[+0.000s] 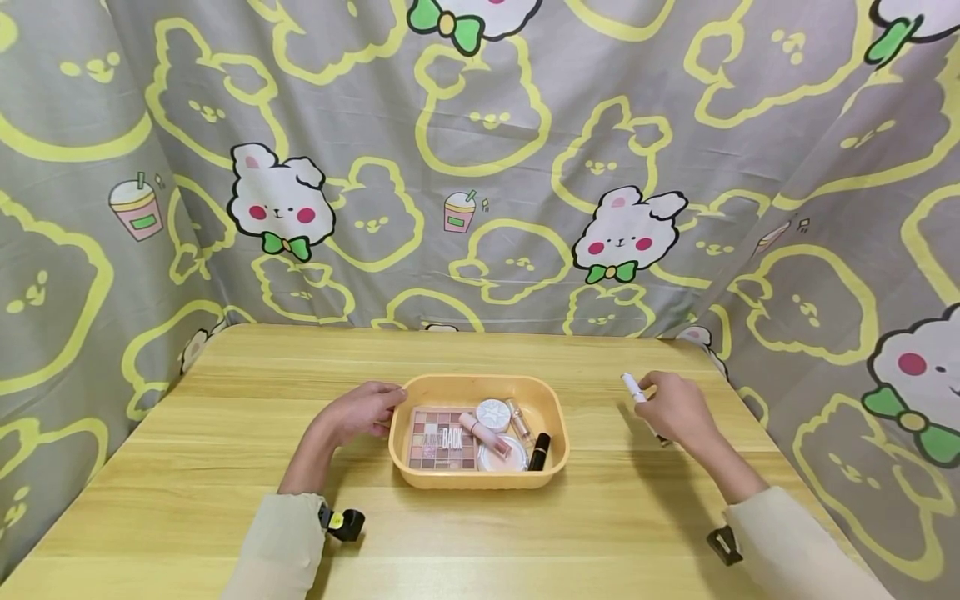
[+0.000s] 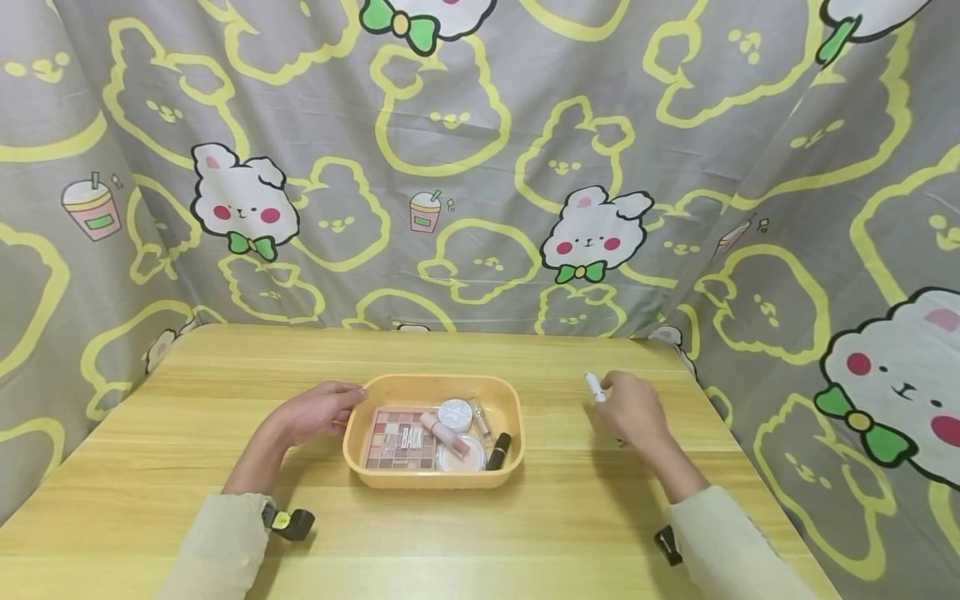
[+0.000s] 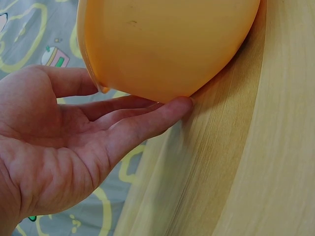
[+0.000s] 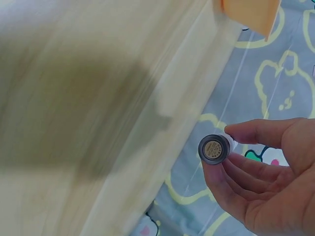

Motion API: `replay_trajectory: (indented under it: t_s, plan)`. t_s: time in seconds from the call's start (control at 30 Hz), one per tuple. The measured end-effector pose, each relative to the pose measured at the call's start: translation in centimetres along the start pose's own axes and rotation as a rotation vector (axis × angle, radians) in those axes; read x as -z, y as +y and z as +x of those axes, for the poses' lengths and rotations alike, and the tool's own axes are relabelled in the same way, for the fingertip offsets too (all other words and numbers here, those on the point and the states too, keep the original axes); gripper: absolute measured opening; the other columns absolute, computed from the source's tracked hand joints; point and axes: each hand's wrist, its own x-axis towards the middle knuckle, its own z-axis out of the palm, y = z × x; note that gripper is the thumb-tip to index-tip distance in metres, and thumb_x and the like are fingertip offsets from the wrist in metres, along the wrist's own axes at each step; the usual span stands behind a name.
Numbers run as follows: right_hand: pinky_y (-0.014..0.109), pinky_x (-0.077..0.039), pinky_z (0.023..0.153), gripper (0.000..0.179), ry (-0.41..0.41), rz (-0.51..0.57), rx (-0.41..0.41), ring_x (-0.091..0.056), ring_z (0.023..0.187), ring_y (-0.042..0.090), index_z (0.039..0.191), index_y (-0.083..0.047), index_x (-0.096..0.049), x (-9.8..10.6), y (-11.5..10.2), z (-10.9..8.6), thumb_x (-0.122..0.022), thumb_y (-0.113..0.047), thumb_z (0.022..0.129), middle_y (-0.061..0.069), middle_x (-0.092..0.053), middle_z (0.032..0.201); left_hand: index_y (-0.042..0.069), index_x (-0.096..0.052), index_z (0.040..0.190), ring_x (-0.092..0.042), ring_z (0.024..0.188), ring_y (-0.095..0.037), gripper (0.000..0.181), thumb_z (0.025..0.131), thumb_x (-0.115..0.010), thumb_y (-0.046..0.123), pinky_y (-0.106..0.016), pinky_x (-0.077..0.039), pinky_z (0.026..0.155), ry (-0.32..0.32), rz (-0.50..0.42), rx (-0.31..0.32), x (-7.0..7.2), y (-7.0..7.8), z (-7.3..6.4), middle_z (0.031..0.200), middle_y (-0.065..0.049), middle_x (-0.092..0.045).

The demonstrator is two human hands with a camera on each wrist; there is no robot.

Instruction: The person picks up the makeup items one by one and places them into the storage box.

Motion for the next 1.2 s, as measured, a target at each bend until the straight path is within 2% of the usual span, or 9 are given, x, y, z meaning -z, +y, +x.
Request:
replay_trajectory:
  t_s: [0.27, 0.5, 1.0, 1.2]
  plan:
    - [0.029, -0.050, 0.045, 0.035, 0.002, 0.045, 0.038, -0.062, 0.051, 0.015, 0.117, 0.009, -0.066, -0.3, -1.5, 0.1, -0.066, -0.006, 0.086, 0.024, -0.074, 0.092, -0.012, -0.039, 0.148, -0.064, 0.119, -0.031, 0.054, 0.110, -0.038, 0.026, -0.041, -0.060, 0.091, 0.019, 0.000, 0.012, -0.1, 0.0, 0.0, 0.135, -0.027, -0.059]
    - [0.029, -0.051, 0.047, 0.032, 0.011, 0.037, 0.061, -0.063, 0.055, 0.014, 0.115, 0.007, -0.067, -0.5, -3.1, 0.2, -0.068, -0.006, 0.085, 0.022, -0.075, 0.091, -0.014, -0.036, 0.149, -0.062, 0.123, -0.035, 0.055, 0.110, -0.037, 0.025, -0.042, -0.059, 0.093, 0.004, 0.005, 0.007, 0.0, 0.1, 0.0, 0.138, -0.030, -0.056]
    - [0.028, -0.053, 0.044, 0.034, -0.026, 0.101, 0.077, -0.065, 0.053, 0.016, 0.121, 0.006, -0.065, -1.0, -6.8, 0.6, -0.067, -0.005, 0.089, 0.024, -0.073, 0.097, -0.013, -0.039, 0.148, -0.065, 0.117, -0.030, 0.053, 0.110, -0.037, 0.025, -0.041, -0.060, 0.091, 0.012, -0.011, 0.010, 0.0, -0.2, 0.1, 0.133, -0.027, -0.060]
    - [0.029, -0.052, 0.041, 0.035, -0.036, 0.135, 0.111, -0.061, 0.046, 0.014, 0.123, 0.006, -0.064, -1.4, -8.5, 0.5, -0.066, -0.003, 0.090, 0.024, -0.073, 0.096, -0.014, -0.038, 0.148, -0.064, 0.119, -0.032, 0.054, 0.110, -0.037, 0.025, -0.042, -0.059, 0.092, 0.017, -0.006, 0.004, 0.1, -0.3, 0.2, 0.135, -0.028, -0.059]
